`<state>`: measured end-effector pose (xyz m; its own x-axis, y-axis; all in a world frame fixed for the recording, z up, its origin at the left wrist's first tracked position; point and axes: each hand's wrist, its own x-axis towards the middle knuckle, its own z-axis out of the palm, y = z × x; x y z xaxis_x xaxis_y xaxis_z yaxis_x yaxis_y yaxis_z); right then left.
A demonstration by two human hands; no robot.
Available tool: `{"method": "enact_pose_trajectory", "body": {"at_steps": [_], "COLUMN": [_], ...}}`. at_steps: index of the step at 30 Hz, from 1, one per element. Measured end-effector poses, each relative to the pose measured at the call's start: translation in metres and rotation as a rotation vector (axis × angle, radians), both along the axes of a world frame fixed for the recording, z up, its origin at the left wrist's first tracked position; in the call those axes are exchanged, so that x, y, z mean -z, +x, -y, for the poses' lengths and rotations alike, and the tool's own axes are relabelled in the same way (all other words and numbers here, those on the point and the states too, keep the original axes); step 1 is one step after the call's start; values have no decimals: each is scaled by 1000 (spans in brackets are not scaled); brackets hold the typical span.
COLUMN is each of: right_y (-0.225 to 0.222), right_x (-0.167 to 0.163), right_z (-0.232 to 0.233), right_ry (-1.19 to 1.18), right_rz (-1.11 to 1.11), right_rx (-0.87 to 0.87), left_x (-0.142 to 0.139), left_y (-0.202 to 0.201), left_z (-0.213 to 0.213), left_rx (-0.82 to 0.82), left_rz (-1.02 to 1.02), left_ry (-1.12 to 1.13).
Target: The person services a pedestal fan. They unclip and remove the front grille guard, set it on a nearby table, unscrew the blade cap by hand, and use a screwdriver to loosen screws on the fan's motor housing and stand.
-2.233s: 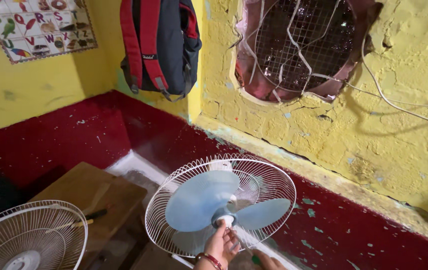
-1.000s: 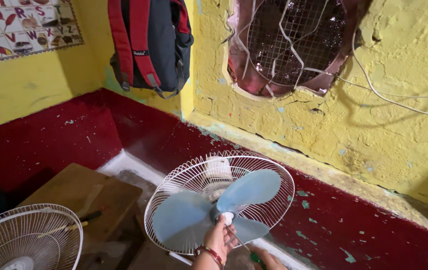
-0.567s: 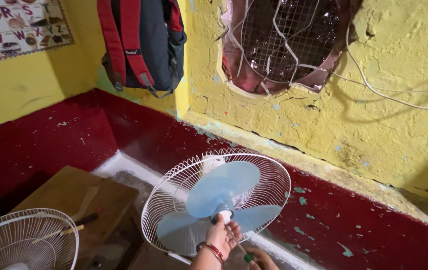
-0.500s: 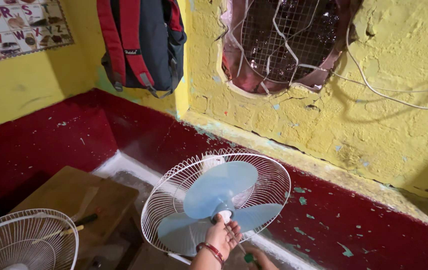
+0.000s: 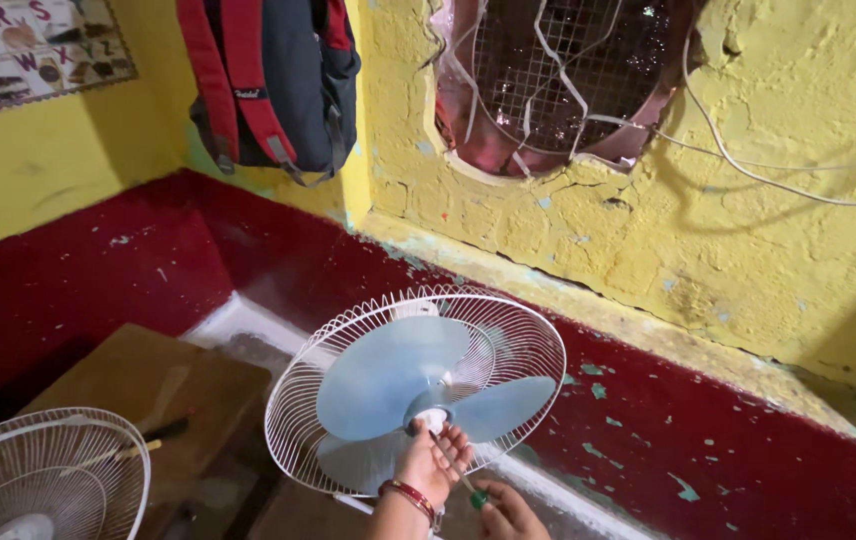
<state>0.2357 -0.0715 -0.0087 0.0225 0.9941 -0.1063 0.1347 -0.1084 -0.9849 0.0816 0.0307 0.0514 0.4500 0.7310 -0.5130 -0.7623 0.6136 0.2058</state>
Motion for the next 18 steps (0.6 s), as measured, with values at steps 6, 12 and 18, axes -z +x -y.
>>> {"method": "enact_pose_trajectory", "body": {"at_steps": [6,12,18], "right_y": [7,13,19], "right_x": [-1,10,20], "right_z": [15,10,4], "right_ry": [102,68,131], "right_rz": [809,840,846], "right_rx": [110,51,45], "left_x": [6,7,6], "left_y": [0,0,8], "left_z": [3,2,2], "left_rx": [-50,-94,-167], "left_rz": [-50,-46,67], "left_ry": [-51,-31,-24]}}
